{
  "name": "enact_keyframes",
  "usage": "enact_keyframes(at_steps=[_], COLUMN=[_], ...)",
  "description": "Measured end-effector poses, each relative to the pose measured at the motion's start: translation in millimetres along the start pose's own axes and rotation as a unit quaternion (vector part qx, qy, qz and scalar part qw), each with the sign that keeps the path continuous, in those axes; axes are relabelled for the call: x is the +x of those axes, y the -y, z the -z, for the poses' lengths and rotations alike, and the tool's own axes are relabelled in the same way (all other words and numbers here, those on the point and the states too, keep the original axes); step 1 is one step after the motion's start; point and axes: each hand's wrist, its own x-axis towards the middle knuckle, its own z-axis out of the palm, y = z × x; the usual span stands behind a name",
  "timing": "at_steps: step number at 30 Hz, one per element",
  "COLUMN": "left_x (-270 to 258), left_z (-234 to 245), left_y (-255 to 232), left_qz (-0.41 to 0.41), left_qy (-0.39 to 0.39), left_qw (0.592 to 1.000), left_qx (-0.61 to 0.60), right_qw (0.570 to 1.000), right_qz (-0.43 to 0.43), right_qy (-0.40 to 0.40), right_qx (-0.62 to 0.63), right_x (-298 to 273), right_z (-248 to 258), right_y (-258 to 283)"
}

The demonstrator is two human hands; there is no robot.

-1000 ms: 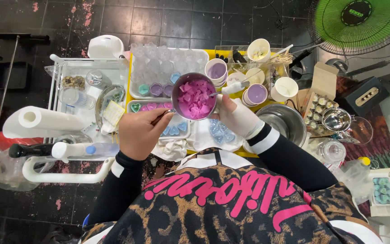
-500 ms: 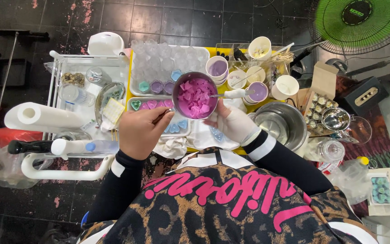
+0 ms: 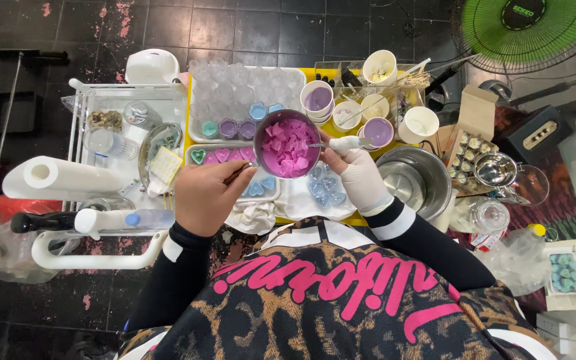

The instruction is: Stirring and preparing pink wax in a pot for candle making.

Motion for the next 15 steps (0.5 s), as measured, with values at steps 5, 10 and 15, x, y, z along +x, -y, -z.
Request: enact_keyframes(at_steps=[5,10,15], left_x=[0,1,1], left_z=[-3,-1,2], left_y=[-1,0,2], left_qz=[0.004,0.011,-0.004], left_qy=[-0.001,0.001,-0.006], left_qw=[1.000,1.000,1.000], left_qx=[-0.017,-0.022,-0.017], right_qw=[0.989,0.975,0.956], right_qz=[-0.079,-0.129,-0.210], right_qy=[-0.037,-0.064,-0.070], right_qx=[0.115,0.169,0.190], right_x=[5,14,20], right_z=[10,10,13], right_y=[-32,-29,-29])
